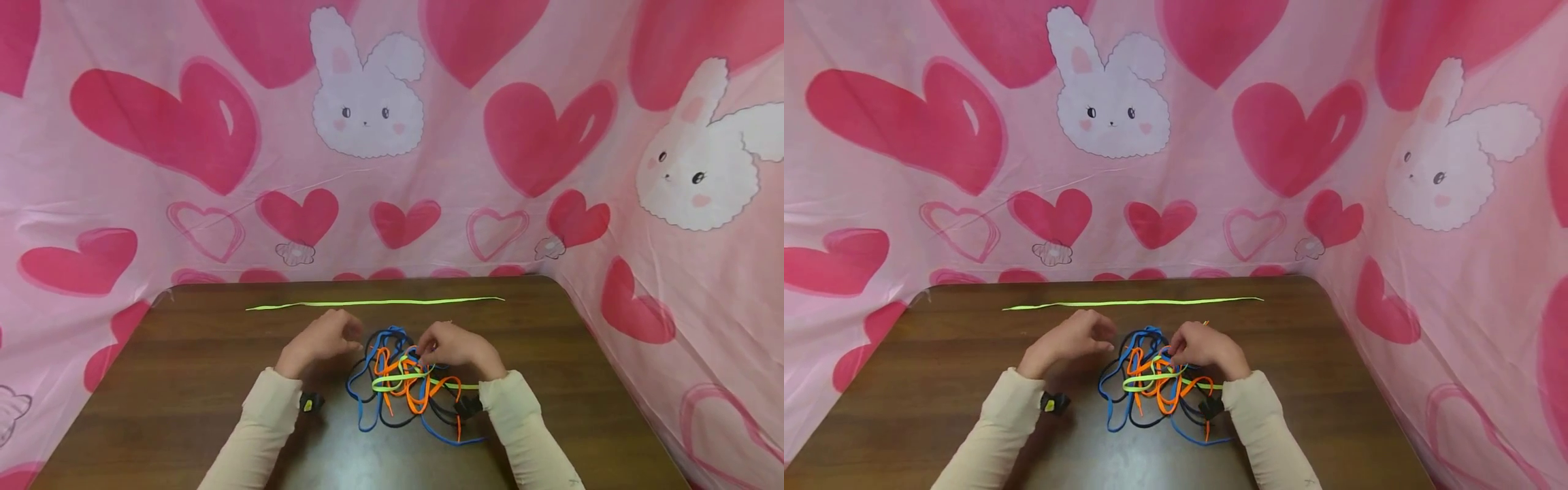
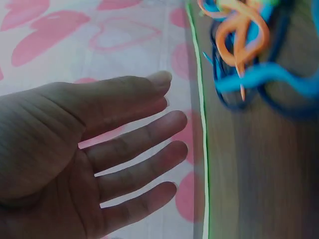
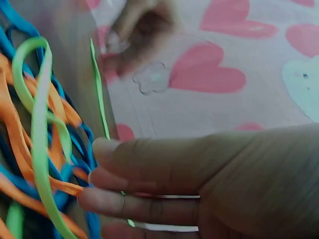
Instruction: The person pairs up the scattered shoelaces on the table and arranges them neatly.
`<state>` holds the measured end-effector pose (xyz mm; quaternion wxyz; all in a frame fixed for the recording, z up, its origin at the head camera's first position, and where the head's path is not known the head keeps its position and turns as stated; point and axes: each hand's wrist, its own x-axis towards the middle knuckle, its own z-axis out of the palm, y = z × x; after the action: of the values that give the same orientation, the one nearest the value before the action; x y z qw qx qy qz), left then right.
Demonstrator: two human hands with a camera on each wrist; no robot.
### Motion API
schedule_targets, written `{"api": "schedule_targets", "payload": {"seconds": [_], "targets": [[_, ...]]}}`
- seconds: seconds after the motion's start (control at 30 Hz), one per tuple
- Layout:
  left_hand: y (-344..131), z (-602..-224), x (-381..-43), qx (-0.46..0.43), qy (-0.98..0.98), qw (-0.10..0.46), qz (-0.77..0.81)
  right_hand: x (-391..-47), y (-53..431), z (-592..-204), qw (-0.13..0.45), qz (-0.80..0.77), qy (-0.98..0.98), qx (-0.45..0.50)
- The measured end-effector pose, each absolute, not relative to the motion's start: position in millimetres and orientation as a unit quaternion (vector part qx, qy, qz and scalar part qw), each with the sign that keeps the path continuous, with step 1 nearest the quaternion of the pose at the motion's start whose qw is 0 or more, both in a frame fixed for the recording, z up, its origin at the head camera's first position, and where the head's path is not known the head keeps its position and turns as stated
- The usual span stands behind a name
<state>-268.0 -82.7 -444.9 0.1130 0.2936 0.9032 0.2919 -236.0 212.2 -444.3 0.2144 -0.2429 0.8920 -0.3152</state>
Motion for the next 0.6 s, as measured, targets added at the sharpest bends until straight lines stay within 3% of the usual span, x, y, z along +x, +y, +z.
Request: {"api": "schedule_targets", "payload": {"seconds": [0.6], "targets": [[-41.4,-453.1,-231.7,0.317,0.862,0.167,0.359,-214.6,166.6,-458.6,0.249,-0.297,0.899,-0.205]]}}
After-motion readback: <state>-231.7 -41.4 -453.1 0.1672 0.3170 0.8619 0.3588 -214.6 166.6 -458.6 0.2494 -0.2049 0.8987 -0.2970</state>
